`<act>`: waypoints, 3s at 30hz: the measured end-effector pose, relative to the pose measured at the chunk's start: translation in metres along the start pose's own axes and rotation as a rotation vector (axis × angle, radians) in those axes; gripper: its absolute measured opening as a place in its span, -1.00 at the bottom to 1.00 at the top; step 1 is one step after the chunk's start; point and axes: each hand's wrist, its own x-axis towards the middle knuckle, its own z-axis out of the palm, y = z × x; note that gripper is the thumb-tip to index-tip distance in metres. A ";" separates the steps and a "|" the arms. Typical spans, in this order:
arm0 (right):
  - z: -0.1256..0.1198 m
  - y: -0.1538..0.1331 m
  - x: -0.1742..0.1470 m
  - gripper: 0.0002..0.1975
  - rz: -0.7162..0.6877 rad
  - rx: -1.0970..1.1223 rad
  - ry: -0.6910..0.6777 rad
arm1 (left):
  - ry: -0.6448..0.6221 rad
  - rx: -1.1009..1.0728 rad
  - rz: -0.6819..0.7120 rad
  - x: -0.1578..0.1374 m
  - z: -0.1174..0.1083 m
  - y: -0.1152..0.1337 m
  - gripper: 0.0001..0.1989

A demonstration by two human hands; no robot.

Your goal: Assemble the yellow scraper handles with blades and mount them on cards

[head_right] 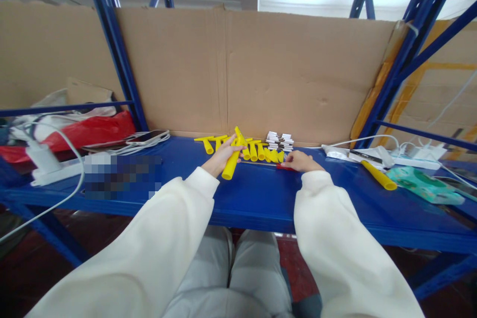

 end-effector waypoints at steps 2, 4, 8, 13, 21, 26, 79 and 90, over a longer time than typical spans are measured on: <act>0.000 0.001 0.000 -0.66 0.016 0.039 -0.073 | 0.025 0.016 -0.007 -0.001 -0.003 0.002 -0.13; 0.001 0.001 0.000 -0.62 0.016 0.075 -0.136 | 0.039 0.034 -0.010 -0.001 -0.007 0.002 -0.12; 0.003 -0.001 0.001 -0.64 -0.064 0.139 -0.172 | 0.053 0.074 -0.032 0.001 -0.010 0.000 -0.10; 0.008 -0.001 0.002 -0.71 -0.154 0.208 -0.150 | 0.045 0.101 -0.045 0.002 -0.009 -0.002 -0.09; 0.007 -0.006 0.001 -0.81 -0.159 0.226 -0.116 | 0.068 0.125 -0.055 0.002 -0.009 -0.002 -0.11; 0.001 -0.002 -0.001 -0.84 -0.130 0.274 -0.023 | 0.076 0.126 -0.042 0.003 -0.009 -0.003 -0.11; -0.009 -0.011 -0.005 -0.74 -0.108 0.377 0.262 | 0.004 0.165 -0.082 0.000 -0.009 0.002 -0.10; -0.008 -0.006 -0.004 -0.72 -0.142 0.378 0.258 | -0.001 0.189 -0.089 -0.005 -0.006 0.005 -0.11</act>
